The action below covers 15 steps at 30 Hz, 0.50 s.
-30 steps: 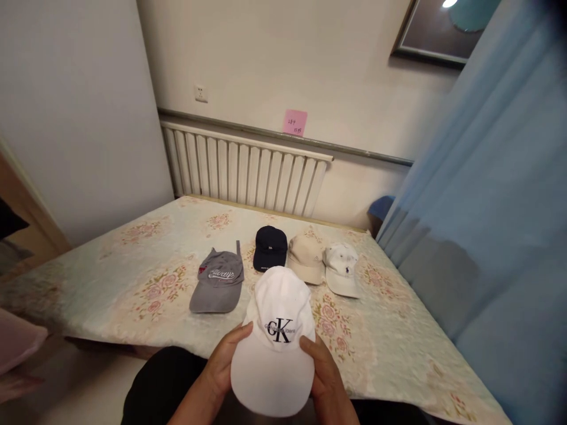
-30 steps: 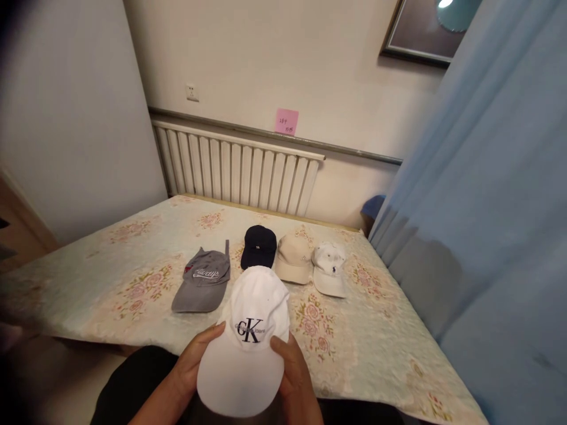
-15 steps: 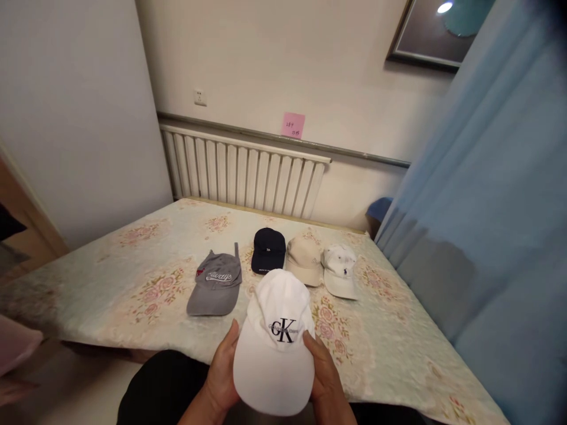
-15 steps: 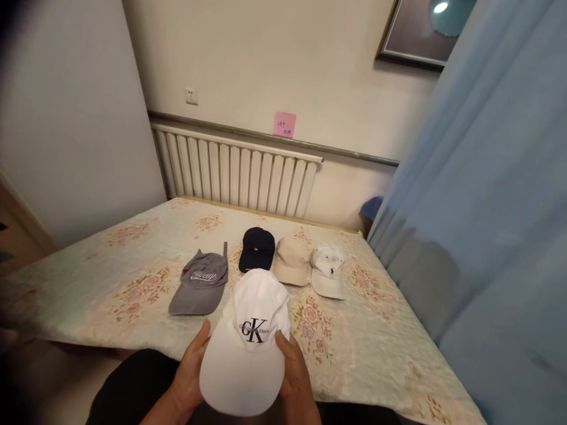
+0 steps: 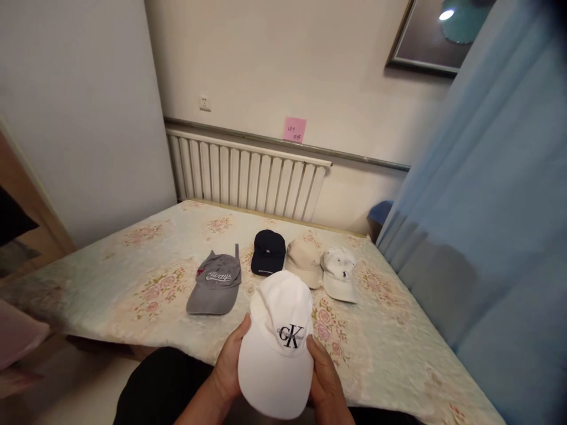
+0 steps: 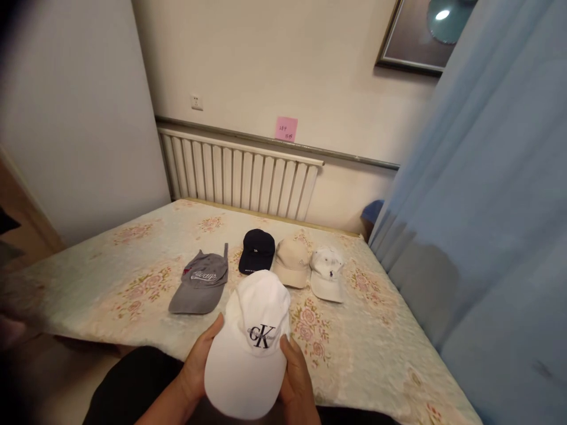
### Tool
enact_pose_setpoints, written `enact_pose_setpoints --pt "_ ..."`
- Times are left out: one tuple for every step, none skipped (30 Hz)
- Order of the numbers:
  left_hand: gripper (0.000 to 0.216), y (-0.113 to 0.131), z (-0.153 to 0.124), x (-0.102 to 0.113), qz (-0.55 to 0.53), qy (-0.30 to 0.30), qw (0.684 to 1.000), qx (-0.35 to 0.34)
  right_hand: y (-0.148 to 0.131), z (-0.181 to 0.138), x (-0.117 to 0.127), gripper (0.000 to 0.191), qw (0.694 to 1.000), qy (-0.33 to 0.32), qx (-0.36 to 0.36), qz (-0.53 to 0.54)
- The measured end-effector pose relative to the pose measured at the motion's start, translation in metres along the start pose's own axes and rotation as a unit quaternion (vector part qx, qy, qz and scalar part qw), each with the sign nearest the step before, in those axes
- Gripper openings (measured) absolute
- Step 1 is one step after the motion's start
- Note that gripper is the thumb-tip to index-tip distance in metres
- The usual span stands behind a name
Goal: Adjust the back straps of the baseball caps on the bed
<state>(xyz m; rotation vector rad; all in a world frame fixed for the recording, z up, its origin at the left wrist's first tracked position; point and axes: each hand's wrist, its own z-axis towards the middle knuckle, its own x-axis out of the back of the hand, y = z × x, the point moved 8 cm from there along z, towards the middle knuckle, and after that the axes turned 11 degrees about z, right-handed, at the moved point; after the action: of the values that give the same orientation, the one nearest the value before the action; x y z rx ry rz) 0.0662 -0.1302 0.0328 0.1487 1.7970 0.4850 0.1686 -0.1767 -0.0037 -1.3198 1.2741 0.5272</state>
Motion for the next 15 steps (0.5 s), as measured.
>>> enact_pose_setpoints --pt "0.071 0.0 0.001 0.0 0.001 0.0 1.0 0.005 -0.001 0.0 0.002 0.034 1.0 -0.003 0.006 0.002" --pt "0.069 0.0 0.001 0.0 0.002 0.003 1.0 0.009 -0.002 0.0 0.003 0.033 1.0 -0.005 0.01 0.001" --pt "0.068 0.001 0.002 0.001 0.002 0.007 1.0 0.011 -0.003 0.0 0.004 0.032 1.0 -0.008 0.013 0.0" --pt "0.067 0.001 0.002 0.002 0.003 0.012 1.0 0.012 -0.004 0.0 0.005 0.031 1.0 -0.01 0.013 -0.003" --pt "0.067 0.001 0.003 0.004 0.004 0.016 1.0 0.012 -0.004 0.0 0.006 0.032 1.0 -0.011 0.012 -0.006" --pt "0.066 0.001 0.005 0.005 0.005 0.018 1.0 0.011 -0.004 0.0 0.006 0.033 1.0 -0.01 0.01 -0.009" --pt "0.066 0.001 0.006 0.006 0.007 0.02 1.0 0.01 -0.005 0.0 0.008 0.035 1.0 -0.005 0.009 -0.011" --pt "0.066 0.001 0.008 0.007 0.009 0.02 1.0 0.01 -0.005 0.001 0.009 0.037 1.0 0.002 0.008 -0.012" --pt "0.066 0.0 0.01 0.007 0.01 0.022 1.0 0.012 -0.006 0.001 0.011 0.039 1.0 0.01 0.01 -0.013" --pt "0.066 -0.001 0.011 0.008 0.01 0.024 1.0 0.014 -0.007 0.002 0.013 0.039 1.0 0.016 0.013 -0.014" --pt "0.067 -0.002 0.012 0.009 0.009 0.026 0.999 0.017 -0.008 0.002 0.014 0.039 1.0 0.019 0.017 -0.015" --pt "0.067 -0.003 0.013 0.01 0.008 0.029 0.999 0.02 -0.008 0.002 0.015 0.038 1.0 0.018 0.02 -0.016" --pt "0.066 -0.003 0.014 0.011 0.007 0.032 0.999 0.021 -0.009 0.002 0.015 0.037 0.999 0.014 0.022 -0.018" --pt "0.066 -0.004 0.014 0.012 0.006 0.034 0.999 0.021 -0.009 0.002 0.015 0.036 0.999 0.01 0.024 -0.021" --pt "0.065 -0.004 0.014 0.012 0.006 0.035 0.999 0.022 -0.009 0.001 0.016 0.034 0.999 0.005 0.025 -0.023"
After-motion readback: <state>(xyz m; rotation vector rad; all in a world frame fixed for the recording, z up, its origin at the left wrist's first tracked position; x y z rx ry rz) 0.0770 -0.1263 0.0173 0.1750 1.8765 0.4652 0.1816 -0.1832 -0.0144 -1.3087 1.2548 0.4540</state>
